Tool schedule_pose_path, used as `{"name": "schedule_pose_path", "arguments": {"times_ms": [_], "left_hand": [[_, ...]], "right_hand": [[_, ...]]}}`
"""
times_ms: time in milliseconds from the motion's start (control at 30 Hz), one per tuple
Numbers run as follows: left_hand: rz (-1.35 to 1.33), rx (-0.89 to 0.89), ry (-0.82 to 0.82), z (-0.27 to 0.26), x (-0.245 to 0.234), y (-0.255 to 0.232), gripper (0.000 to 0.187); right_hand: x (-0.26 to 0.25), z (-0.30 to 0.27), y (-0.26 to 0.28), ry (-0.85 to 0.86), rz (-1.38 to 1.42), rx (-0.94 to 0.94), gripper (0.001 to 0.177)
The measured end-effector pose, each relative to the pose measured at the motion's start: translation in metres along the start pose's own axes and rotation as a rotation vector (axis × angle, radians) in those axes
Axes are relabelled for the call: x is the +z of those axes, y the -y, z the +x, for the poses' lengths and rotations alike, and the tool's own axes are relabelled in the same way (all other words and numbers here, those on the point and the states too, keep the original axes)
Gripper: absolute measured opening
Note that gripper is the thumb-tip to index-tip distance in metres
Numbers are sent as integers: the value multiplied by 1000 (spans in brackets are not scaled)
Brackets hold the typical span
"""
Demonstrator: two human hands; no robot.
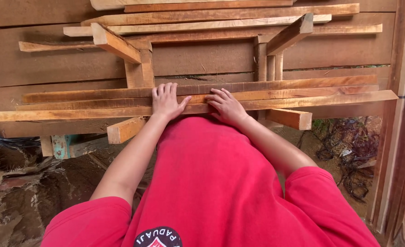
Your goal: Manually sorting and arranging wooden planks on a storage rack.
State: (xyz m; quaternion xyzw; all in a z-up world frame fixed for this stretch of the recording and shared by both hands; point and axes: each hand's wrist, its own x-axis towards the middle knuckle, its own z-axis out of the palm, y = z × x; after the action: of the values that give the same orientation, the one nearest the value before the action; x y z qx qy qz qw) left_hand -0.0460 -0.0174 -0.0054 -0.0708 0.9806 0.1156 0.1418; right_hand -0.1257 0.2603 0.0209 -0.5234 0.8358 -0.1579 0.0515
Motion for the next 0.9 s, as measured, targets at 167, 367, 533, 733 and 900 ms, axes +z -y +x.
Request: {"name": "schedule_pose_path", "arguments": {"times_ms": [167, 367, 533, 733, 900], "left_hand": [[-31, 10, 41, -17, -45, -14, 100], [-70, 6, 71, -12, -43, -10, 111], [-64, 11, 75, -12, -41, -14, 116], [-77, 22, 63, -10, -41, -11, 120], [-65, -74, 168, 5, -35, -7, 97]], "right_hand": [[-1, 12, 9, 1, 40, 34, 54], [6, -1, -4, -119, 0, 46, 47], [-1, 4, 3, -124, 71, 20, 44], [-6, 10, 1, -79, 58, 49, 47], [-4, 7, -4, -12, 57, 10, 47]]}}
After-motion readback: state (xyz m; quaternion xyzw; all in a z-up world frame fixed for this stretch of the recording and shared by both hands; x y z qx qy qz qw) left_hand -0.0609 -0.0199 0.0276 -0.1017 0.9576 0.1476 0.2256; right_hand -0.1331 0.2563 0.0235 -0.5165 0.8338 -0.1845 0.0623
